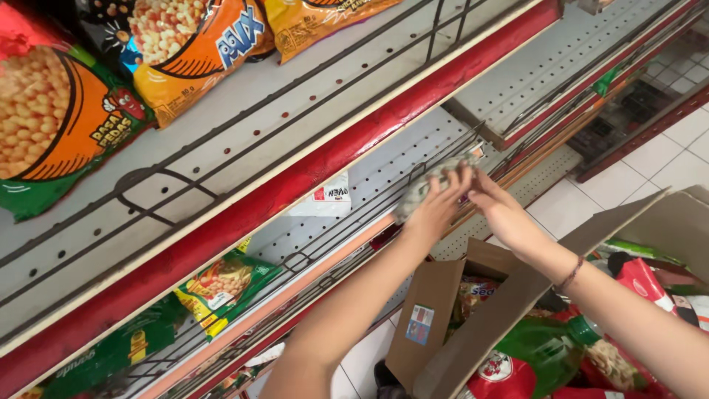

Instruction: The person sprays a cleaning solution on store shelves, wipes them with a cloth, and then scans and places snack packages onto the shelves from a cardboard box. The person handles a spray bottle, a cloth, a barcode scanner, and snack packages.

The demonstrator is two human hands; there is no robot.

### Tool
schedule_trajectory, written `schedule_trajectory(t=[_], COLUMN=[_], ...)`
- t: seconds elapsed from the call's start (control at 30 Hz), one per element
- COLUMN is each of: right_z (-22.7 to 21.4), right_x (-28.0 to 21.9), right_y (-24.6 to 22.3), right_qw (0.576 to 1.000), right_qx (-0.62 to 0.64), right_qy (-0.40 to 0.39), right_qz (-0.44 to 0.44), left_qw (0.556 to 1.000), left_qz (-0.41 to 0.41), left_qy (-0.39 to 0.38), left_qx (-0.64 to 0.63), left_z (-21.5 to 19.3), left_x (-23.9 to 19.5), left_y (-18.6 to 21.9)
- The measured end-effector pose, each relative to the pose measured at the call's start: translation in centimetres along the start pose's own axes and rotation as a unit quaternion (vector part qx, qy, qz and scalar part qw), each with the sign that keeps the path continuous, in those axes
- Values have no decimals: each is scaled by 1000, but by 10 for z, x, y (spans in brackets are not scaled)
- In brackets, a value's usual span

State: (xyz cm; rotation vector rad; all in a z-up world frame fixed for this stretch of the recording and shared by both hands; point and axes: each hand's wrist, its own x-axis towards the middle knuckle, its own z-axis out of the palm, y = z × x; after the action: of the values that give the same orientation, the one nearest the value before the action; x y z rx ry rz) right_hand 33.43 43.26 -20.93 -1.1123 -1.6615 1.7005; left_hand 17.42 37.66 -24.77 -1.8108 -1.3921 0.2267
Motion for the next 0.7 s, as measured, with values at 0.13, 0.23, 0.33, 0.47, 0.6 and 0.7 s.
schedule_trajectory(t=[0.13,0.23,0.33,0.47,0.6,0.7], right_z=[-9,-5,12,45,89,131], right_x=[8,7,-10,-40,-64,-79], right_y=[6,-1,-19,-49,-75,-85], right_qw=[996,985,964,840,755,706], right_qx=[-36,-124,-236,-438,-539,-559], right_qy=[51,74,77,-12,-104,-183], right_qz=[-59,-94,-94,-320,-360,-395], left_qw=[999,997,994,994,990,987], left_qz=[-26,-34,-39,-85,-133,-159], left_qy=[26,15,7,30,38,30], left_qx=[-35,-73,-102,-56,-29,-19], left_z=[4,1,-8,-27,-50,-60], left_x=[33,24,-14,-99,-180,-230], left_y=[9,8,-2,-28,-52,-61])
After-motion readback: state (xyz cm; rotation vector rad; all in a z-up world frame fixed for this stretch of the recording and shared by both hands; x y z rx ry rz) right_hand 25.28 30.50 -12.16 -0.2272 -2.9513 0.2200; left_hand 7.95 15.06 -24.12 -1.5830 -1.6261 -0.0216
